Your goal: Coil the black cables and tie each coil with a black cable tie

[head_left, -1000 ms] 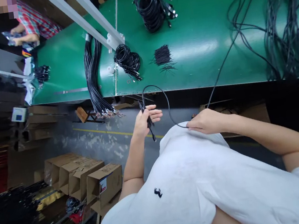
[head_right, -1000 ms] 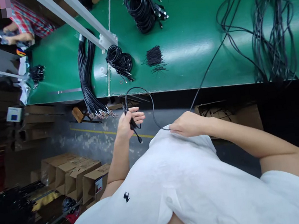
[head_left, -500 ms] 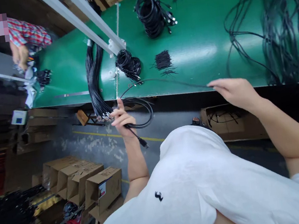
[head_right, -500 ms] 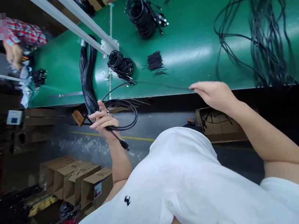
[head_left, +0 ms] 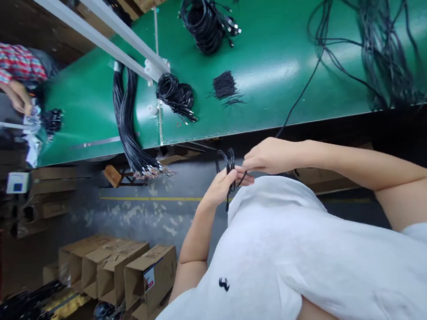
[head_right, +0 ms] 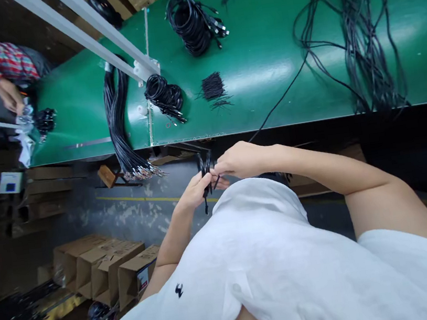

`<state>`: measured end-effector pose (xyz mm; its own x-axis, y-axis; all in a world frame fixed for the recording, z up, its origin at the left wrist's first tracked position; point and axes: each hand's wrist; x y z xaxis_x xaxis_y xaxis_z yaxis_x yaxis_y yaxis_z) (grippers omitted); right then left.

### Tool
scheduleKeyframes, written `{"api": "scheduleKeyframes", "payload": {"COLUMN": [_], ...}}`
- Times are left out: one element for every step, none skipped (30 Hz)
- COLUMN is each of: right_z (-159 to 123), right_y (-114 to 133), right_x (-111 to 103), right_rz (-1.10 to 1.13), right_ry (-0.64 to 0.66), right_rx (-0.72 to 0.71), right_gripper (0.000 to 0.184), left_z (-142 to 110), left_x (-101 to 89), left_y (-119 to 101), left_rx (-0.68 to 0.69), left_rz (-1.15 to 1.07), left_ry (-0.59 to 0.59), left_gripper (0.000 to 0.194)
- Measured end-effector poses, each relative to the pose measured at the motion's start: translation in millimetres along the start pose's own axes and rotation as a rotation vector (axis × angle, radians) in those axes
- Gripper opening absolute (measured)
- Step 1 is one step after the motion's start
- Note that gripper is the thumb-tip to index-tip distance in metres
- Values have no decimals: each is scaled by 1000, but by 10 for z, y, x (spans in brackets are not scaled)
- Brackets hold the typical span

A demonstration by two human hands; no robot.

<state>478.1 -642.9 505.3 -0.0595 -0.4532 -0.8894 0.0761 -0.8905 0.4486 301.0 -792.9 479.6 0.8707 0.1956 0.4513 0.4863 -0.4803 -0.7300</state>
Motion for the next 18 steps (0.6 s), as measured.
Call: {"api": "scheduleKeyframes", "payload": {"right_z": [4,0,-10,-24,-39,-52,-60,-60,-53,-39,-24,-16,-26,-65,-141,-258,-410,-584], "right_y": [-28,-56,-84,-108,-125,-133,-130,-118,-102,-92,-100,-142,-227,-362,-543,-756,-979,-1184], "right_x": [1,9,21,33,43,51,55,58,60,65,75,92,119,158,208,270,339,413], "right_rz": [41,76,104,126,144,164,185,206,223,236,247,260,274,280,270,234,177,85], "right_ry": [-5,-12,-17,-23,-28,-32,-36,-41,-51,-63,-72,-79,-84,-98,-126,-161,-202,-241], "right_rx": [9,30,58,91,118,135,138,132,124,116,111,108,112,134,183,260,357,482], "right_gripper": [26,25,25,25,27,28,29,30,31,32,33,33,34,35,36,38,39,39], "left_z": [-13,-26,-36,-43,-45,-42,-36,-26,-14,-3,5,6,-2,-21,-52,-93,-143,-199], "left_x": [33,61,85,106,124,139,152,162,170,177,181,183,180,170,153,126,90,47], "left_y": [36,55,61,59,53,47,43,42,44,46,46,40,25,0,-38,-86,-143,-203], "left_rx": [-36,-62,-80,-88,-94,-100,-106,-114,-123,-132,-145,-159,-172,-177,-167,-135,-75,5], "left_rz": [4,-7,-26,-49,-70,-84,-90,-93,-96,-103,-117,-141,-174,-216,-261,-308,-354,-400], "left_ry": [42,71,89,101,110,119,125,129,131,134,141,151,164,171,163,130,71,-6], "left_gripper": [44,45,46,46,46,46,46,46,45,45,44,42,40,36,32,30,30,33]}}
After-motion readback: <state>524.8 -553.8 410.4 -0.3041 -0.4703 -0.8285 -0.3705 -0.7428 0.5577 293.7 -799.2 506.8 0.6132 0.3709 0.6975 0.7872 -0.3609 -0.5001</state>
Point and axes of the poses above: each hand's wrist, its own z-axis towards the middle knuckle, its own x-axis out of the palm, y = z × x, and after that the axes turned 9 degrees about -z, right-handed
